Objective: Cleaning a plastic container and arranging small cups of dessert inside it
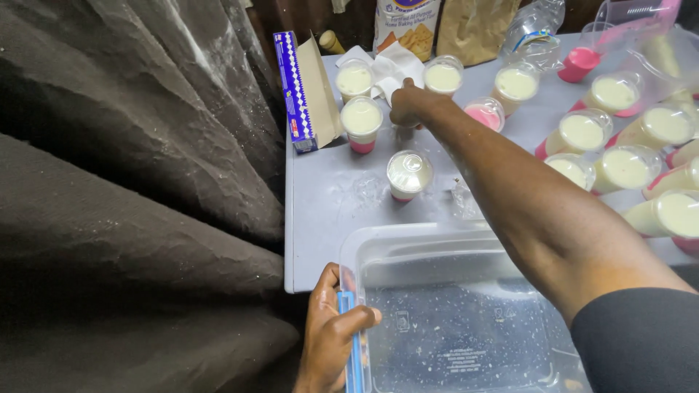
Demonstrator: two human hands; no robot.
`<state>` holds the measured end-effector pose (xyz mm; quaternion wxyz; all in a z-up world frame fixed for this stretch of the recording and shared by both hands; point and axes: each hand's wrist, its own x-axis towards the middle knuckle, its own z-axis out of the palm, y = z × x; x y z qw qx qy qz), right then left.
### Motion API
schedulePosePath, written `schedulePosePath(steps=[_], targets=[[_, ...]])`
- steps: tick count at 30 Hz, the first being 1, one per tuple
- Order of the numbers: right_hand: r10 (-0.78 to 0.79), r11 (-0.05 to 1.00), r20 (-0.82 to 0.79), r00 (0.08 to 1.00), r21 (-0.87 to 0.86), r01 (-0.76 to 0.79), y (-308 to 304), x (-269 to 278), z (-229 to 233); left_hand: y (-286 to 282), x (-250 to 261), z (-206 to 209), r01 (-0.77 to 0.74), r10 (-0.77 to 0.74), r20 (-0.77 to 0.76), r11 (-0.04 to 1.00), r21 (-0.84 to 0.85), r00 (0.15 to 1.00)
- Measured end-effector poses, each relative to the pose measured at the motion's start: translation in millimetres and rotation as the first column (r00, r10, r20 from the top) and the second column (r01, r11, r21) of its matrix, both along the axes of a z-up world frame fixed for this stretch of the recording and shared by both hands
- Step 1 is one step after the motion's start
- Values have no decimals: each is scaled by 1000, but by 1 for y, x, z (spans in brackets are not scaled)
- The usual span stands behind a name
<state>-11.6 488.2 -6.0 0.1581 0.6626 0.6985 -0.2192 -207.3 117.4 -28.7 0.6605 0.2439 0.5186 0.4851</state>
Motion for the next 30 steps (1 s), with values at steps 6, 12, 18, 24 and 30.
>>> schedulePosePath(steps=[6,12,18,24,30], targets=[[-58,998,2,998,17,58,0,-2,1,2,-1,-6,12,-12,-16,1000,10,1000],[3,995,-66,998,102,3,6,3,-14,-5,2,-6,-14,14,27,1000,-2,1000],[188,802,-190,964,596,-40,-36,47,54,-9,1,1,16,-17,1,1000,15,1000],[319,581,-282,905,812,48,-159,127,136,-12,9,9,111,-108,-34,987,117,994],[120,730,-508,853,627,271,-349,196,167,-18,27,40,270,-239,-152,933,239,959]])
